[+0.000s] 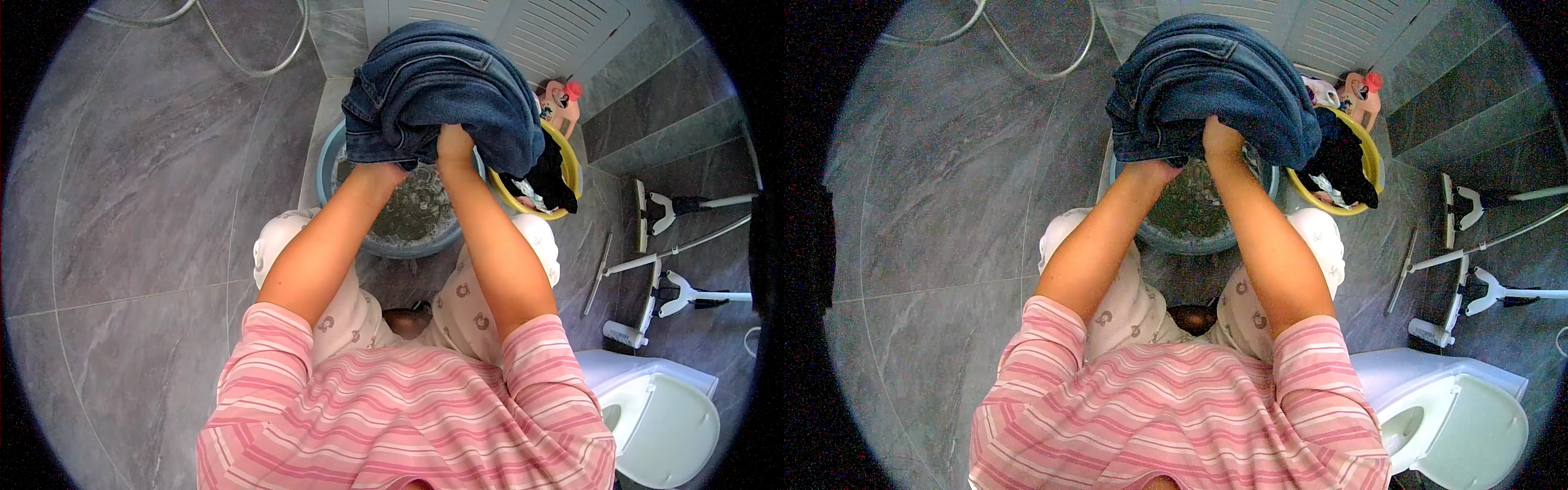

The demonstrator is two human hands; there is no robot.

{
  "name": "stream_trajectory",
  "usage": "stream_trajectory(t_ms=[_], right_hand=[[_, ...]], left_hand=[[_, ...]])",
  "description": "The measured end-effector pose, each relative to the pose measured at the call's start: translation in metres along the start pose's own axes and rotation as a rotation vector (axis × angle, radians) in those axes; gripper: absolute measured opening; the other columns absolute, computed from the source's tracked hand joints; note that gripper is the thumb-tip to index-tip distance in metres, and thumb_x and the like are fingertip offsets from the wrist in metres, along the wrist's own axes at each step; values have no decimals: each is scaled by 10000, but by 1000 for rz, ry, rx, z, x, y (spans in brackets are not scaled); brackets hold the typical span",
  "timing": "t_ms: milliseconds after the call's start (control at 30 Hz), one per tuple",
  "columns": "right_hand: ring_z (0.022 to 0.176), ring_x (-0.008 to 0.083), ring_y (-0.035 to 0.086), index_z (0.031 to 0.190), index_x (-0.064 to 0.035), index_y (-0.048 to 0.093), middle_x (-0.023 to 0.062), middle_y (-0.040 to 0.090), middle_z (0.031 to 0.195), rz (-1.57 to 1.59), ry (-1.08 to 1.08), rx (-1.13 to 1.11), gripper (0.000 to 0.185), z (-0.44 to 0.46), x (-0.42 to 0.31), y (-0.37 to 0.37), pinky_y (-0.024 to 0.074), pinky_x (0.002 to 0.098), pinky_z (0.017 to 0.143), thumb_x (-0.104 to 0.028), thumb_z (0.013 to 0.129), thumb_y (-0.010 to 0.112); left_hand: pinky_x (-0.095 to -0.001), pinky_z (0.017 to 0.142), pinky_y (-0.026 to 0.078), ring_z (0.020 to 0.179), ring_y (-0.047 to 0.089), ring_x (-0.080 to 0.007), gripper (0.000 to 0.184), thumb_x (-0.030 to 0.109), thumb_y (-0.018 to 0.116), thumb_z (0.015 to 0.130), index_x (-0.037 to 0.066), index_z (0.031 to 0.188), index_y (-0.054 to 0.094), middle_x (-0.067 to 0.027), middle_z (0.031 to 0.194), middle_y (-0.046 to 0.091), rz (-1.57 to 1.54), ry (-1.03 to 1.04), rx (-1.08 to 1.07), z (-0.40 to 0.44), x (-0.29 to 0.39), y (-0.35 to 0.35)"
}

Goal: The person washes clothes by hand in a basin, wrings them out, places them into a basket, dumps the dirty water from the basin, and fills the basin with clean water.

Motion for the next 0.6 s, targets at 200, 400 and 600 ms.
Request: stream_trajectory(t_ms=[200,400,600], right_hand=[[1036,376,513,1041,-46,608,185,577,1087,-21,5,29,305,0,6,1,364,441,936,-170,764,575],[1111,369,464,1145,-71,550,174,493,1225,-406,-243,-134,346,-5,-65,0,350,447,952,-194,823,531],[1150,324,442,1258,-85,435,145,394,1328,-294,-486,-166,391,6,-55,27,363,455,942,-231,895,439]], left_hand=[[-419,936,401,1094,484,-279,467,461,380,881,134,1199,479,-94,1218,507,13,-10,3,-3,2,4],[-428,938,398,1098,484,-281,490,485,382,871,140,1205,475,-92,1222,506,55,-27,-8,-7,7,9],[-436,938,402,1108,489,-262,473,431,379,887,104,1214,479,-106,1225,507,130,-155,28,-19,-2,-7]])
Point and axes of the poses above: each hand's wrist, its own z-axis towards the middle knuckle, its own y-axis out of the palm, x = y × z, the point moved 10 cm from there along z, towards the middle knuckle
